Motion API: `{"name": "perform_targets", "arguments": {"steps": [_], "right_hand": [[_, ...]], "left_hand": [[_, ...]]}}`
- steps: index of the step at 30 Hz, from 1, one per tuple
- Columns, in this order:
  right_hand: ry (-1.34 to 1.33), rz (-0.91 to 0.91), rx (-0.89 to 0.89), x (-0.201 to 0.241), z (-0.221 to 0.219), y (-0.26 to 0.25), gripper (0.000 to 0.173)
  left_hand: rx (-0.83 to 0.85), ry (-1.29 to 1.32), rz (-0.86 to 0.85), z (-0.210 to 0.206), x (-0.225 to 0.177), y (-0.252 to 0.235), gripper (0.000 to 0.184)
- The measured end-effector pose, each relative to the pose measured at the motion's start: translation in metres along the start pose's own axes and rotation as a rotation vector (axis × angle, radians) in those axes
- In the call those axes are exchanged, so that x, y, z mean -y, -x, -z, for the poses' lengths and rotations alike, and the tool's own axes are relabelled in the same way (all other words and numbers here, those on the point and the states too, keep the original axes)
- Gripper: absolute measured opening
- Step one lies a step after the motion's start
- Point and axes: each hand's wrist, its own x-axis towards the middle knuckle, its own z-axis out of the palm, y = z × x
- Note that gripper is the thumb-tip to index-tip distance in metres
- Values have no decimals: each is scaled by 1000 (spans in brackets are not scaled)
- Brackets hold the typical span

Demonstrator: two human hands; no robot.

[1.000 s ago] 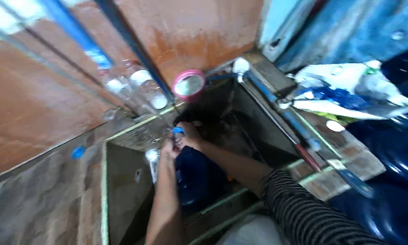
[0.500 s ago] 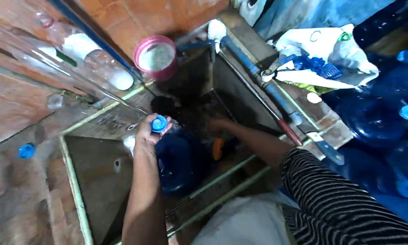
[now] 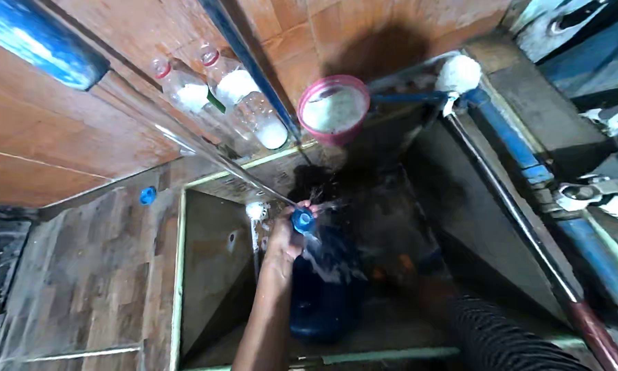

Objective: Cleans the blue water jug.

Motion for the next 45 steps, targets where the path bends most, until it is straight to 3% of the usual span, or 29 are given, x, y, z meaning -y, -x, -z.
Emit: {"name": "perform_targets", "arguments": {"steps": [1, 2, 3, 5, 8, 11, 13, 16, 20, 24, 29, 34, 36, 38, 41, 43, 45], "right_hand": [[56, 221, -165, -30, -10, -12, 51], [41, -90, 154, 11, 33, -19, 50], [-53, -319, 259, 49, 67, -32, 48], [-146, -430, 143, 115, 125, -43, 49], [-174, -145, -24, 209, 184, -32, 69], [-173, 153, -147, 285, 168, -30, 67], [-158, 127, -227, 314, 157, -49, 62], [-272, 33, -361, 319, 145, -73, 60], [-211, 52, -201, 332, 135, -45, 66], [-130, 71, -178, 341, 153, -32, 67], [-357, 58, -137, 339, 166, -31, 68], [-44, 159, -593, 325, 140, -42, 61], [-237, 41, -522, 322, 143, -48, 68], [-338, 80, -431, 332, 149, -44, 69], [-449, 123, -396, 327, 160, -50, 67], [-499, 123, -488, 314, 163, -61, 66], [-476, 109, -468, 309, 144, -55, 70]], "left_hand": [[-6, -17, 9, 0, 1, 1, 36], [-21, -33, 11, -1, 1, 1, 35], [-45, -50, 8, -2, 1, 1, 35], [-95, -76, 0, -4, 2, 0, 36], [-104, -82, -4, -5, 2, -5, 39], [-13, -127, -42, -17, 9, 6, 61], [7, -234, -135, -22, 20, 15, 60], [-76, -327, -201, -21, 25, 17, 49], [26, -144, -139, -10, 9, 14, 48], [147, 57, -154, -10, 8, 13, 42], [67, 175, -131, -12, 4, 8, 33], [-159, -36, -44, -21, 9, -2, 17], [-120, -60, -88, -19, 11, 6, 22], [-31, -142, -153, -15, 9, 21, 40], [51, -184, -88, -18, 14, 20, 62], [141, -182, -66, -22, 13, 15, 60], [107, -58, -124, -19, 12, 11, 47]]}}
